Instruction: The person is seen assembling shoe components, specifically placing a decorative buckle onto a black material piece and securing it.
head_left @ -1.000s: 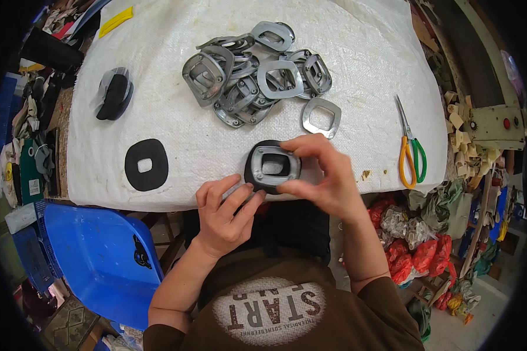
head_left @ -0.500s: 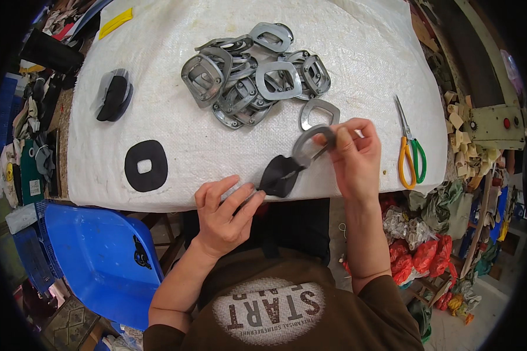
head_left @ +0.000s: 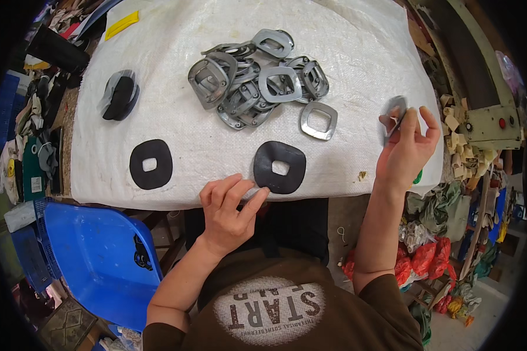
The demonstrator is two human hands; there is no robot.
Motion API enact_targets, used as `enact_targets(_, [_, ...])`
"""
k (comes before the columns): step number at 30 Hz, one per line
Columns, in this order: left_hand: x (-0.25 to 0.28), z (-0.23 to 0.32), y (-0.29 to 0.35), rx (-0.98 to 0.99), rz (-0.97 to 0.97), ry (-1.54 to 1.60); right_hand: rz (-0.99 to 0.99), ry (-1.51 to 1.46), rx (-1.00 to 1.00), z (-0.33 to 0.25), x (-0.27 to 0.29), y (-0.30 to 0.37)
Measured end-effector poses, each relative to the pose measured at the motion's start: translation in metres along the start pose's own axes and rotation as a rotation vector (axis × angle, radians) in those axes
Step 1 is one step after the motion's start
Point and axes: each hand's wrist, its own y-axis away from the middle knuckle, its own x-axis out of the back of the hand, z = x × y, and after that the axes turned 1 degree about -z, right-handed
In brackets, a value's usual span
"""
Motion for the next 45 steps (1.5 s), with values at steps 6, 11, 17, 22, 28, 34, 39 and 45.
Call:
enact_targets(6, [-0.002,0.0,-0.007,-0.062,-0.009,0.04,-0.256,0.571,0.456,0.031,0.046,0.035])
enact_targets(11, [0.005,0.002,-0.005,-0.089,-0.117,0.068,-0.581,0.691,0.494,0.025,0.059,0.056])
enact_targets(17, [0.005,0.0,-0.007,-0.03,-0.033,0.102,-0.674,1.036,0.347,0.009,0.053,0.048])
enact_targets(22, [0.008,-0.009,-0.015,-0.023,-0.061,0.008,-0.694,0.934,0.302,0.023,0.07,0.051])
enact_targets(28, [0.011,-0.015,-0.013,0.01,-0.018,0.023,-0.761,0.553,0.298,0.008,0.032,0.054])
enact_targets(34, [0.01,-0.014,-0.013,0.001,-0.032,0.027,-0.968,0.496,0.332,0.022,-0.006,0.067])
enact_targets(39, [0.009,-0.017,-0.011,0.003,-0.021,0.016,-1.002,0.525,0.327,0.03,-0.011,0.069])
enact_targets(45, [0.007,-0.017,-0.01,0.004,-0.014,0.023,-1.016,0.573,0.316,0.029,-0.011,0.067])
